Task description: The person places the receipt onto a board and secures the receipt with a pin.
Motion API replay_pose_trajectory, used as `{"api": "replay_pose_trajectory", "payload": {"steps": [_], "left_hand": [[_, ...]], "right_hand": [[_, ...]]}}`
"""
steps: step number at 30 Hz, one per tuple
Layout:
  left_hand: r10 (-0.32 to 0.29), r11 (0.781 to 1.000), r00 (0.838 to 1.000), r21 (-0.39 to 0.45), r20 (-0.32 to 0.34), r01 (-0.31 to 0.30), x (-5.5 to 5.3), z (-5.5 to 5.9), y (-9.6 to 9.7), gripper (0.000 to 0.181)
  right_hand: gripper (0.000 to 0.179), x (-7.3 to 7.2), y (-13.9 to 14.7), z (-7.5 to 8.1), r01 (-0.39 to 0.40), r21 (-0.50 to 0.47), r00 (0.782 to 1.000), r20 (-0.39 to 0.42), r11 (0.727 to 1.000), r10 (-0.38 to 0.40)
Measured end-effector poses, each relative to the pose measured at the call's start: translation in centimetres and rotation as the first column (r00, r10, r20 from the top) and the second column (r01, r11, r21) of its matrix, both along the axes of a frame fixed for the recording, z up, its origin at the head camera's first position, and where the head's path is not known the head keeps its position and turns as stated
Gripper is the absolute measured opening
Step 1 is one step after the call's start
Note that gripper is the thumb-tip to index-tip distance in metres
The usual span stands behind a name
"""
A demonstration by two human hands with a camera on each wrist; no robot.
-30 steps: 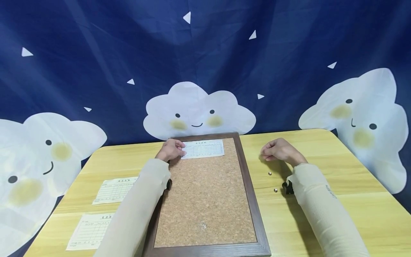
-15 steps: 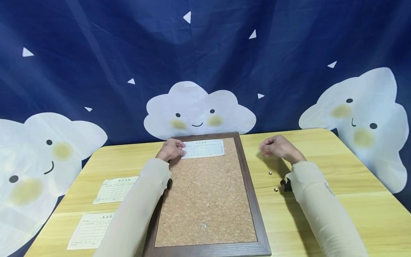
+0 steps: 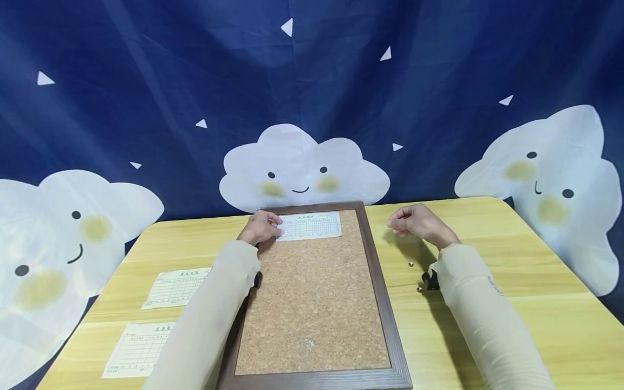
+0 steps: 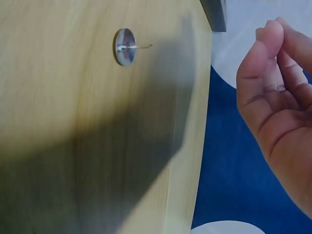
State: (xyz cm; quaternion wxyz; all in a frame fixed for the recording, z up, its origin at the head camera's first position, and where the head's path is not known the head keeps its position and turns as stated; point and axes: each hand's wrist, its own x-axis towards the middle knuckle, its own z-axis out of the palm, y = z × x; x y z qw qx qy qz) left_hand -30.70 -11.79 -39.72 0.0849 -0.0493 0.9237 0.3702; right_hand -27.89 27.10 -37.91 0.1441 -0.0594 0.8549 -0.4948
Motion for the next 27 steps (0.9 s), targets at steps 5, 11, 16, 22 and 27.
{"api": "replay_pose_trajectory", "payload": {"steps": [5,11,16,22,27], "left_hand": [[0.004,1.000,1.000,0.001,0.004,-0.004,0.0,0.0,0.1,0.021],[0.009,1.000,1.000,-0.005,0.008,-0.009,0.0,0.0,0.1,0.021],[0.009,1.000,1.000,-0.005,0.008,-0.009,0.0,-0.1,0.1,0.021],[0.010,1.000,1.000,0.007,0.006,-0.010,0.0,-0.1,0.1,0.021],[0.008,1.000,1.000,0.007,0.004,-0.009,0.0,-0.2,0.1,0.021]], "right_hand": [[0.028,-0.2,-0.1,-0.2,-0.006,-0.004,1.000,0.002,1.000,0.006],[0.030,-0.2,-0.5,-0.2,0.001,-0.052,1.000,0.007,0.999,-0.001],[0.029,-0.3,-0.9,-0.1,0.008,-0.087,1.000,-0.008,0.996,-0.009],[0.029,-0.4,-1.2,0.0,0.000,-0.108,1.000,-0.021,0.994,-0.003],[0.023,-0.6,-1.5,0.1,-0.012,-0.148,0.999,-0.035,0.989,0.007]]}}
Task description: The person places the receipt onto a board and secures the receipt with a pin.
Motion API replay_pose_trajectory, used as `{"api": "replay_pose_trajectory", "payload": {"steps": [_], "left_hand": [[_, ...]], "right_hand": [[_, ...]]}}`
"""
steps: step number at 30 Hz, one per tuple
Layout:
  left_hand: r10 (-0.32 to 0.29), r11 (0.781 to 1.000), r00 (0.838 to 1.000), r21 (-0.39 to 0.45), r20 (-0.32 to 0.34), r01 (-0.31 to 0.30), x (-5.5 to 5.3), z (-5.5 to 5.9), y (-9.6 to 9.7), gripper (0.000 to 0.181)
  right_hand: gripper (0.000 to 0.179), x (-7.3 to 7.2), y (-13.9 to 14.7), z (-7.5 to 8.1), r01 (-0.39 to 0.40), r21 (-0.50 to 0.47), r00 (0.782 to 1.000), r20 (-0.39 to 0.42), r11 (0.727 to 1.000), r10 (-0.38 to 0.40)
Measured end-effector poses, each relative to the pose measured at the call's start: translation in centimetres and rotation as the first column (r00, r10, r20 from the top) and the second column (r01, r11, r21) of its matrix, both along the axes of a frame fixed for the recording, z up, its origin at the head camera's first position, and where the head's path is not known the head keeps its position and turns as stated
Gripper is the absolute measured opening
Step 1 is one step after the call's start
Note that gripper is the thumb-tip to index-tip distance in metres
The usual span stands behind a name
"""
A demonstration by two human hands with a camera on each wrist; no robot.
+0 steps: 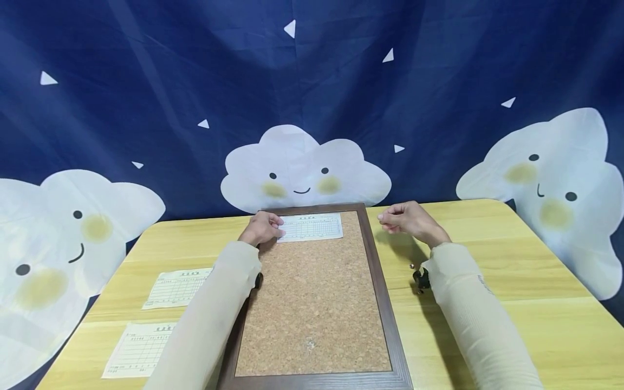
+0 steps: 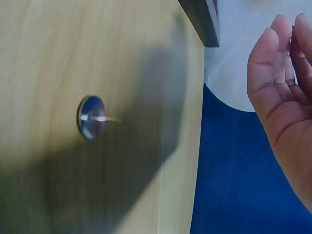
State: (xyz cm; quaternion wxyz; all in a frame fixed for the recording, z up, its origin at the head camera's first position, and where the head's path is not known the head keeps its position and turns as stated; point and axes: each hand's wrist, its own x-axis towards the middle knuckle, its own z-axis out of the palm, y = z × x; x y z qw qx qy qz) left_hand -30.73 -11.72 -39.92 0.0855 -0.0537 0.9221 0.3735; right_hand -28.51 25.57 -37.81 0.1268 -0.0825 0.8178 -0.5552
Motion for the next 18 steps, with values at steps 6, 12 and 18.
{"api": "replay_pose_trajectory", "payload": {"steps": [6,12,18], "left_hand": [[0.004,1.000,1.000,0.001,0.010,-0.004,-0.1,0.0,0.0,0.021],[0.002,1.000,1.000,-0.002,0.017,-0.002,-0.2,0.2,0.2,0.021],[0.002,1.000,1.000,-0.006,0.029,-0.002,-0.1,0.3,0.0,0.023]], "right_hand": [[0.026,-0.1,-0.5,0.1,-0.003,-0.017,0.999,-0.034,1.000,0.002],[0.029,-0.3,-1.0,0.1,0.025,-0.020,0.998,-0.057,0.999,-0.026],[0.027,-0.8,-1.6,0.3,0.024,-0.042,0.998,-0.050,0.999,-0.026]]}}
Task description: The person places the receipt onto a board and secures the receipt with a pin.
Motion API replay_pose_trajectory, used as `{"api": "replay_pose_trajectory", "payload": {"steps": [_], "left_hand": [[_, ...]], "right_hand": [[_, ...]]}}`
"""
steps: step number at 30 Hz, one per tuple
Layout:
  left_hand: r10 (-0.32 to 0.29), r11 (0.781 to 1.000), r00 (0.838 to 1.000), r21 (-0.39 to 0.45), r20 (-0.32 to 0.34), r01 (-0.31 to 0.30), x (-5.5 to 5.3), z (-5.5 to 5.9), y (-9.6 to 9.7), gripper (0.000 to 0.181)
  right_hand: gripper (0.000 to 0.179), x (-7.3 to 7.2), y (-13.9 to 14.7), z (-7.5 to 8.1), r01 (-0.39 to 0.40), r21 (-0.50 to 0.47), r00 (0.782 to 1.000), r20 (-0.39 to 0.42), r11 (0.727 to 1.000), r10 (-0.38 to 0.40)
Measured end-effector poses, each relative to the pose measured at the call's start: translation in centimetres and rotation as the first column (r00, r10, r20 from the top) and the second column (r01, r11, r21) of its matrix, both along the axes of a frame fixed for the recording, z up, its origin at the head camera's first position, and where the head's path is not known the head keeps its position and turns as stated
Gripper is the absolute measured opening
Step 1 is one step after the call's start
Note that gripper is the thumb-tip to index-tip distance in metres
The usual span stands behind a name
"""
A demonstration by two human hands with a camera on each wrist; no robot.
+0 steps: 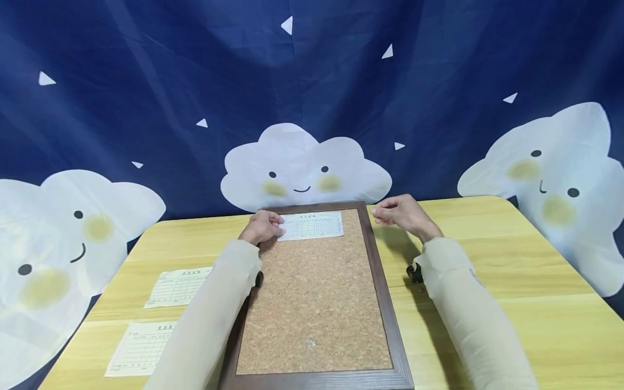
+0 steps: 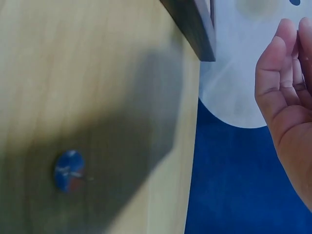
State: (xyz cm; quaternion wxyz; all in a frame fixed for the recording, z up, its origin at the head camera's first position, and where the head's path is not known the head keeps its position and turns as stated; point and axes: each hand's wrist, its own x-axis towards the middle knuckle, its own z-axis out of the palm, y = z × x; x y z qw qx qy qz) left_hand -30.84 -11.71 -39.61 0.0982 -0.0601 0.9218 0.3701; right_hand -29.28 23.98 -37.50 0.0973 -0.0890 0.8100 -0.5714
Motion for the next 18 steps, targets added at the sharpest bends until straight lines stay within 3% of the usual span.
{"api": "replay_pose_trajectory", "payload": {"steps": [18], "left_hand": [[0.006,1.000,1.000,0.013,0.004,-0.007,-0.1,-0.2,-0.1,0.022]], "right_hand": [[0.031,-0.6,-1.3,1.1,-0.054,-0.002,0.998,0.035,0.999,0.054]]}}
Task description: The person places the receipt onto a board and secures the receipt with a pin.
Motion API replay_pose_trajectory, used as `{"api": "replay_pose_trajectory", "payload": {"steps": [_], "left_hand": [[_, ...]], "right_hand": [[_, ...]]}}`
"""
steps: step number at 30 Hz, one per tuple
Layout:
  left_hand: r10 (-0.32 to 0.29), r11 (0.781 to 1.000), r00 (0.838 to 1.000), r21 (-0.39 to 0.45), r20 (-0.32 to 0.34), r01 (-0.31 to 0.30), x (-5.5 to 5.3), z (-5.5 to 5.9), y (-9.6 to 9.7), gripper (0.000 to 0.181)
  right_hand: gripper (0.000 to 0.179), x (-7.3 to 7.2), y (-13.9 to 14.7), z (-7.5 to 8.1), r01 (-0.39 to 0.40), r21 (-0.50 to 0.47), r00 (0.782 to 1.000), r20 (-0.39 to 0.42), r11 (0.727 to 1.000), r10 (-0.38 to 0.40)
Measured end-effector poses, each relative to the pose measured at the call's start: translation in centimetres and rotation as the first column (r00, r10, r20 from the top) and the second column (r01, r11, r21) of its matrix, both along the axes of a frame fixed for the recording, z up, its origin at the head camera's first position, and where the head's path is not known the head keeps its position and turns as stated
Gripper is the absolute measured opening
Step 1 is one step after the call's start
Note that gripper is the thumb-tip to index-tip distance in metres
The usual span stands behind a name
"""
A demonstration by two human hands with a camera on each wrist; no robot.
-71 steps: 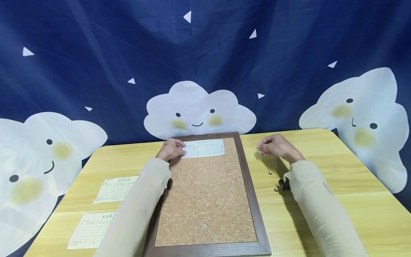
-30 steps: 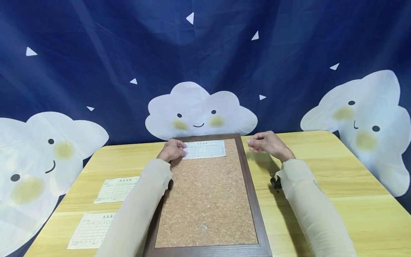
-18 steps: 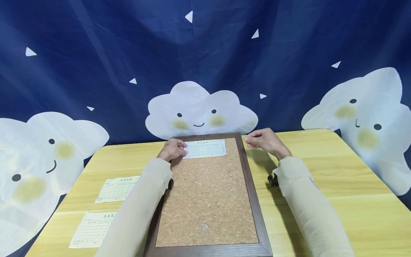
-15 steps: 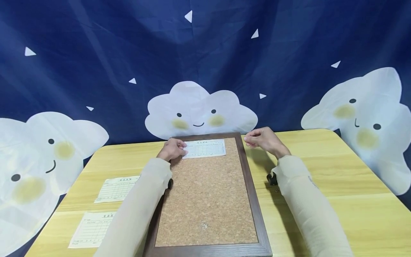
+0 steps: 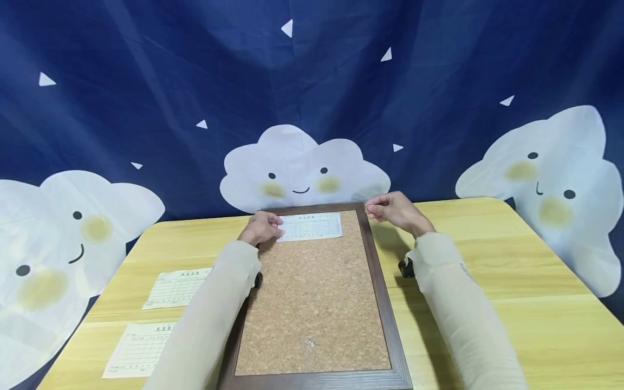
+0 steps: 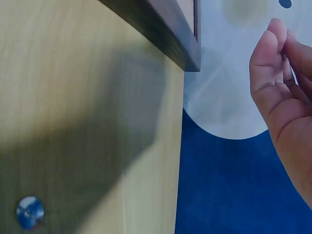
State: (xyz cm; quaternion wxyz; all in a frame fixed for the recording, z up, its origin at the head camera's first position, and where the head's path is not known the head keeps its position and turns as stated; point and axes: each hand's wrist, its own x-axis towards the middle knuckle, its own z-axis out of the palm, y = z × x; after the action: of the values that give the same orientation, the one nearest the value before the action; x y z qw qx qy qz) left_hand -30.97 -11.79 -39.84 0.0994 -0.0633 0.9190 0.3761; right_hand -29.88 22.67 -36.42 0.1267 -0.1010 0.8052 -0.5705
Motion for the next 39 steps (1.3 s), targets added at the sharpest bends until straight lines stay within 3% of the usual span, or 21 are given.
{"api": "replay_pose_trajectory", "payload": {"steps": [16,39], "left_hand": [[0.000,1.000,1.000,-0.007,-0.008,0.000,0.2,0.1,0.1,0.021],[0.006,1.000,1.000,-0.012,-0.003,-0.006,0.1,0.1,0.1,0.021]], "right_hand": [[0.022,-0.5,-1.3,0.1,-0.013,-0.035,1.000,-0.018,0.999,0.013],[0.025,-1.1,-3.0,0.4,-0.010,-0.021,1.000,-0.014,1.000,0.010]]}}
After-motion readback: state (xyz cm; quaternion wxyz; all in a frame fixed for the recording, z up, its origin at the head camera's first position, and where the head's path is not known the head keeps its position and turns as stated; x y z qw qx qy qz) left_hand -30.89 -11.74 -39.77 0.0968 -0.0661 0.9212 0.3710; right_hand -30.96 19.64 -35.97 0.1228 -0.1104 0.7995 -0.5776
